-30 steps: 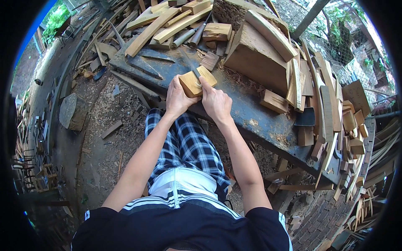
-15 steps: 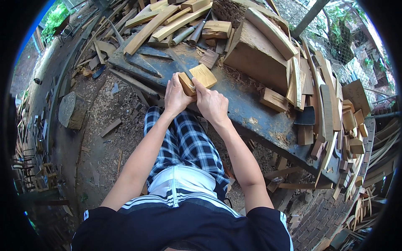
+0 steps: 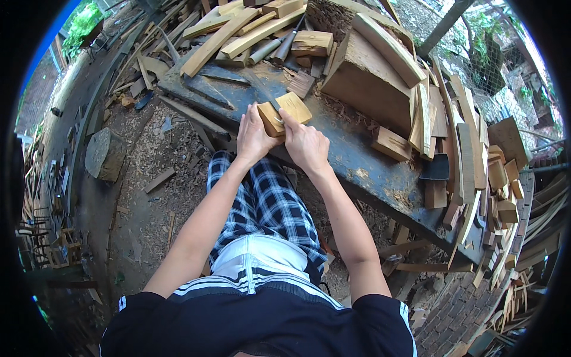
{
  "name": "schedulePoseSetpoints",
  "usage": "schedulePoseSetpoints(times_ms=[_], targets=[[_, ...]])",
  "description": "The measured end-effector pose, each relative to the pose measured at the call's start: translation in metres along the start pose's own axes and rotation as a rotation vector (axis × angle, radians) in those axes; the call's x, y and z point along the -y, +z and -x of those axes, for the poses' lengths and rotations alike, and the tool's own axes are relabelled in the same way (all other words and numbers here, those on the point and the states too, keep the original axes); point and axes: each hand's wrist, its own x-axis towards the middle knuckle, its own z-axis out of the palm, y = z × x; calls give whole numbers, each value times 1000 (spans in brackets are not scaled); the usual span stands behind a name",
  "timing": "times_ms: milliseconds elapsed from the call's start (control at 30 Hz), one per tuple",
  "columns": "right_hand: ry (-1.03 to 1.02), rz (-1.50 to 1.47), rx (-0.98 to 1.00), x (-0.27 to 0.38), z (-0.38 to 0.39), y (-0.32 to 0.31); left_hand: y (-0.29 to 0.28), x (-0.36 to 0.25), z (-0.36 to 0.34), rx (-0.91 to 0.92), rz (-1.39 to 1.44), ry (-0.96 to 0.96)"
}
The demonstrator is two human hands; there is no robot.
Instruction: The person selects a piece of wood and uses a small hand saw to cut a notch into it.
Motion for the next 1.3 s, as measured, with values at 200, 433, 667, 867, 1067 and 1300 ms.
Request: schedulePoseSetpoints(times_ms=[200, 433, 667, 867, 1067, 1300], targets=[[-128, -35, -3, 13, 48, -14, 8, 18, 0, -34, -81, 33], [-115, 15, -53, 3, 6, 0, -3, 4, -3, 29, 15, 14], [-170, 56, -31, 13, 41, -13, 9, 15, -2, -69, -124, 76], [-65, 91, -42, 4, 0, -2, -3, 4, 1, -8, -43, 31], [-112, 90, -23, 11, 11, -9, 1, 8, 0, -14, -17, 15], [-69, 87, -32, 3, 8, -3, 1, 7, 0, -31, -20, 59]])
